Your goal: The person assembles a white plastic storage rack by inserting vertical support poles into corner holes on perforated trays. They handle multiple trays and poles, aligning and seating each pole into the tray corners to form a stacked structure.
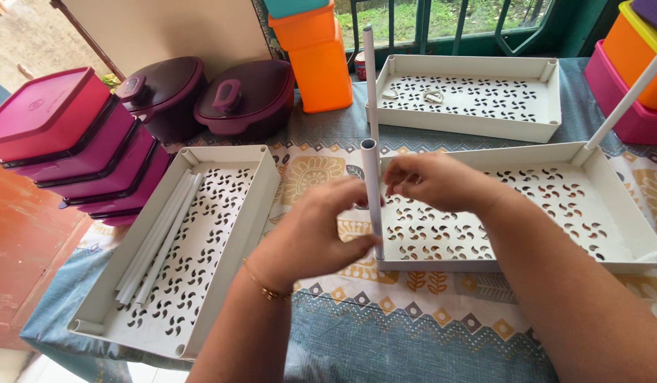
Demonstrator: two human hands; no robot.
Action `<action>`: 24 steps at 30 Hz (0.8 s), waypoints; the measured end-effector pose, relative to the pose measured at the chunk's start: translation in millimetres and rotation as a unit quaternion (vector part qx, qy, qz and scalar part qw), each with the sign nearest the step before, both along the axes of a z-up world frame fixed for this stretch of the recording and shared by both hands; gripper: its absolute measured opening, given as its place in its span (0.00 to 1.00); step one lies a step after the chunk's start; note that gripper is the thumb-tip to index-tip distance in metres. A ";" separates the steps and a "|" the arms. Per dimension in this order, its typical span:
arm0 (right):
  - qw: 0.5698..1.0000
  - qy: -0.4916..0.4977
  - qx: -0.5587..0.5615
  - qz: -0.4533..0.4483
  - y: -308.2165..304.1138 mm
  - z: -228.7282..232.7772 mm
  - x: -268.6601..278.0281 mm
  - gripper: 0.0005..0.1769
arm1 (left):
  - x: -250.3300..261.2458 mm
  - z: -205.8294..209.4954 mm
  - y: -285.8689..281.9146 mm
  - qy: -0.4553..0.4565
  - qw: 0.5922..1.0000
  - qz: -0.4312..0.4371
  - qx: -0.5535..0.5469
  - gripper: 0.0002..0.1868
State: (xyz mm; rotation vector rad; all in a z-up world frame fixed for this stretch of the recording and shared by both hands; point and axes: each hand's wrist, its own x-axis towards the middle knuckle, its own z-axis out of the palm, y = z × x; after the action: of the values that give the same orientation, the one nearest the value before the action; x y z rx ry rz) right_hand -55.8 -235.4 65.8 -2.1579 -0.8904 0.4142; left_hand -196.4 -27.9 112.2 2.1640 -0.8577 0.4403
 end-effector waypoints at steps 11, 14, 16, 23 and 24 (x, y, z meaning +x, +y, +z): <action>0.990 -0.091 -0.101 -0.046 24.5 -19.8 -20.5 0.34 | 1.8 -49.1 -22.3 0.051 0.981 0.080 -0.171 0.08; 0.982 -0.118 -0.140 -0.038 24.0 -16.5 -21.1 0.34 | 5.3 -51.4 -21.4 0.058 0.982 0.084 -0.159 0.07; 0.978 -0.123 -0.167 -0.032 24.5 -18.1 -21.4 0.29 | 8.8 -52.4 -16.9 0.057 0.986 0.076 -0.139 0.08; 0.978 -0.162 -0.133 -0.006 23.7 -23.7 -19.9 0.23 | 22.5 -41.4 -5.1 0.131 0.978 -0.057 -0.152 0.08; 0.979 -0.146 -0.145 -0.012 24.2 -23.3 -20.0 0.22 | 20.1 -37.2 -6.5 0.126 0.979 -0.054 -0.152 0.09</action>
State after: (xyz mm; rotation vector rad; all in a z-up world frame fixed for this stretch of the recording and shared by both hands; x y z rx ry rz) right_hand -75.8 -211.2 42.4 -2.5410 -1.0123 0.2277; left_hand -176.4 -34.3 75.0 1.8341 -0.7109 0.2195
